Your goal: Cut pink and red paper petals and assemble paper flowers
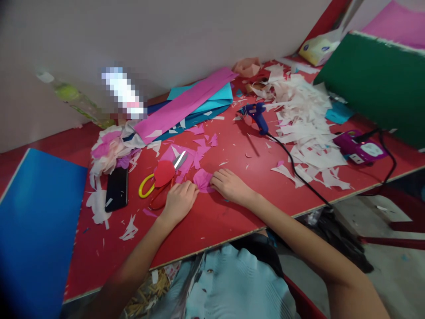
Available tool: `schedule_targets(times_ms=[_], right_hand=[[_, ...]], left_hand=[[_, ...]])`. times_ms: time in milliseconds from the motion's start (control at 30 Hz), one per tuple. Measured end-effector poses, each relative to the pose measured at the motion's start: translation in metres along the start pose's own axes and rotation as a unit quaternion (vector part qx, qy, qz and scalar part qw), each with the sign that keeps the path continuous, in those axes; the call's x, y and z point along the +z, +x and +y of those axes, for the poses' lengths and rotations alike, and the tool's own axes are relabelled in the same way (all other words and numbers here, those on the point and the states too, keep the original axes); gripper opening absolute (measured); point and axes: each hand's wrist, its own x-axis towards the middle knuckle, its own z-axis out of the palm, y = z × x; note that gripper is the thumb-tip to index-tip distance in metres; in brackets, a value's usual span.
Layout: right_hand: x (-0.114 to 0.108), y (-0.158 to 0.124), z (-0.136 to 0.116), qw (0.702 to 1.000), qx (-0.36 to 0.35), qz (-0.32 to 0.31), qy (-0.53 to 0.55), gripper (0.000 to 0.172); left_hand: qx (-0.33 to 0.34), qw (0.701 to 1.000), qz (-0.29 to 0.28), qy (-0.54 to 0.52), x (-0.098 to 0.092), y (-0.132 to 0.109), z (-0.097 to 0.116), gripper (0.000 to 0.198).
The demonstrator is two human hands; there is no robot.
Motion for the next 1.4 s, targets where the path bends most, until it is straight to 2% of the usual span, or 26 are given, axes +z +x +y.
schedule_targets(times_ms=[167, 667, 900, 1100, 1400], right_hand=[[-0.001, -0.001, 0.001, 1.0, -0.005, 0.002, 0.003, 0.023], [-0.005, -0.007, 0.007, 1.0, 0.018, -0.011, 0.021, 0.03], [-0.006, -0.005, -0.006, 0.997, 0.028, 0.057, 0.044, 0.021], [0.005, 0.003, -0.014, 0.999, -0.014, 0.026, 0.013, 0.023], [0.007, 0.002, -0.012, 1.0, -0.003, 0.019, 0.022, 0.023]], left_hand=[[0.0, 1.0, -0.002, 0.005, -0.001, 0.0, -0.001, 0.015], [-0.01, 1.0, 0.008, -0.007, 0.001, 0.001, 0.001, 0.014], [-0.085, 0.995, 0.053, -0.019, 0.008, 0.0, 0.01, 0.015], [-0.099, 0.994, 0.052, -0.014, 0.009, -0.001, 0.014, 0.013], [-0.108, 0.993, 0.035, -0.031, 0.006, 0.0, 0.012, 0.009]])
